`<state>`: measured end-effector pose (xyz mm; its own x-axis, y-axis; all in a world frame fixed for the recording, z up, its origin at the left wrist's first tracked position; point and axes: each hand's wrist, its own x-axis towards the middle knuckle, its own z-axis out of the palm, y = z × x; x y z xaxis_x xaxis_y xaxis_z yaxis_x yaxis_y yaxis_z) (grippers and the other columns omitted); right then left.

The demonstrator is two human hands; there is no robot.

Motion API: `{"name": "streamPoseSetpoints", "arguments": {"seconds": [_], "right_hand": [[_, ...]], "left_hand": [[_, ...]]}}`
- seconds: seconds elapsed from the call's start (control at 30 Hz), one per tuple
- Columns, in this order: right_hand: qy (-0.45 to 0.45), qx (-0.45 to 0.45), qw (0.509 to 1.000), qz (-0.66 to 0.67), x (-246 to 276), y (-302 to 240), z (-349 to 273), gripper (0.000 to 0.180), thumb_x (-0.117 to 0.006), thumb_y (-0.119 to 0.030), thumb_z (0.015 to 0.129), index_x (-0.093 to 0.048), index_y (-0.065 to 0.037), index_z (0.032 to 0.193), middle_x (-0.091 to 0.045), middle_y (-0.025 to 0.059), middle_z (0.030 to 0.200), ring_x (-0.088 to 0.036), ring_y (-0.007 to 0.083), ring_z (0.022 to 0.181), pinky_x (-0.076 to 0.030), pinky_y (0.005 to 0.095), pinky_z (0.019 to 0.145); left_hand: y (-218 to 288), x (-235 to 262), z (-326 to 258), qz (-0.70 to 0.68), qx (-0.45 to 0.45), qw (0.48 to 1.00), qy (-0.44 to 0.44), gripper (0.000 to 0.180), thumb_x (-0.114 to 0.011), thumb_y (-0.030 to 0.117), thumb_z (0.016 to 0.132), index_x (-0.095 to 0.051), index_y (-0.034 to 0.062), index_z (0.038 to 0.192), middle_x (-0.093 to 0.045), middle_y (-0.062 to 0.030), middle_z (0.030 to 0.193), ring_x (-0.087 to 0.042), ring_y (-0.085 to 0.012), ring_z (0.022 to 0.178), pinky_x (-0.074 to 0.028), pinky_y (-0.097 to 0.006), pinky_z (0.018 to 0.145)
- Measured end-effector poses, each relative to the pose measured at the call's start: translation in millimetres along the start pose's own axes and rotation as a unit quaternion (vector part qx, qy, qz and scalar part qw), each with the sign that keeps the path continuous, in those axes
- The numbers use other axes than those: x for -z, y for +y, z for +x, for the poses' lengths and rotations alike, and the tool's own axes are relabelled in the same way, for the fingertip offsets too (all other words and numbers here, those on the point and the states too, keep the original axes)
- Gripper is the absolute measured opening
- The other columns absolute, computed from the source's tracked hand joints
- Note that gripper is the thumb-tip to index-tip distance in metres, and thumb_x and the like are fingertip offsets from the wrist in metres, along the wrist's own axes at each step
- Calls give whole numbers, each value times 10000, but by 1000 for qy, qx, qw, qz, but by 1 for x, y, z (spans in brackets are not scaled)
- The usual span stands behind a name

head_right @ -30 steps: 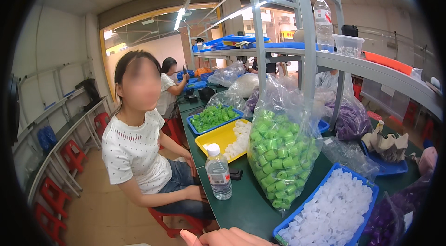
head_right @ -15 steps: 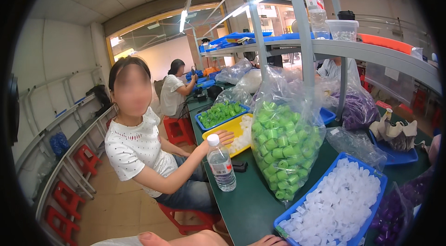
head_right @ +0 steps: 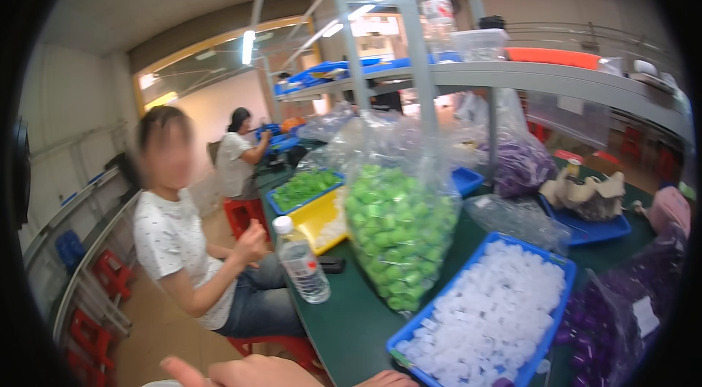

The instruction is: Assembling small purple and white plastic components at a factory workbench.

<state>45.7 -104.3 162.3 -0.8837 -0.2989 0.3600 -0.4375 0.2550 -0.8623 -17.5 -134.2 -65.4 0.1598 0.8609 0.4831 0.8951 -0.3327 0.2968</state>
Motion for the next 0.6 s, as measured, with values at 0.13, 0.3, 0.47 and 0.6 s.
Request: {"name": "streamPoseSetpoints", "arguments": {"seconds": [0.13, 0.3, 0.47, 0.6], "right_hand": [[-15, 69, 973, -218, -4, 24, -14, 439, -550, -380, 877, -600, 28, 725, -624, 217, 715, -614, 372, 671, -483, 431, 608], [164, -151, 871, -437, -20, 30, -9, 267, -603, -301, 846, -605, -34, 834, -649, 142, 755, -655, 276, 738, -489, 365, 672], [180, -152, 882, -408, -13, 35, -21, 251, -607, -271, 831, -626, -22, 803, -658, 157, 743, -662, 285, 722, -496, 373, 660], [136, -131, 928, -323, -13, 30, -22, 233, -608, -205, 801, -666, 6, 720, -648, 209, 696, -663, 334, 674, -511, 416, 630]], "left_hand": [[11, -5, -7, -46, -34, 998, -28, 264, -640, 233, 765, -602, 74, 973, -568, -84, 1006, -516, -282, 937, -389, -397, 819], [30, -25, 3, -76, -32, 996, -39, 181, -608, 204, 806, -627, 105, 956, -577, -82, 988, -523, -281, 951, -400, -396, 826], [36, -41, 14, -68, -17, 996, -54, 163, -621, 175, 789, -635, 124, 942, -568, -75, 953, -519, -283, 930, -412, -401, 814], [31, -49, 18, -65, -50, 997, -12, 149, -648, 140, 759, -645, 136, 907, -565, -63, 930, -521, -282, 897, -422, -392, 782]]}}
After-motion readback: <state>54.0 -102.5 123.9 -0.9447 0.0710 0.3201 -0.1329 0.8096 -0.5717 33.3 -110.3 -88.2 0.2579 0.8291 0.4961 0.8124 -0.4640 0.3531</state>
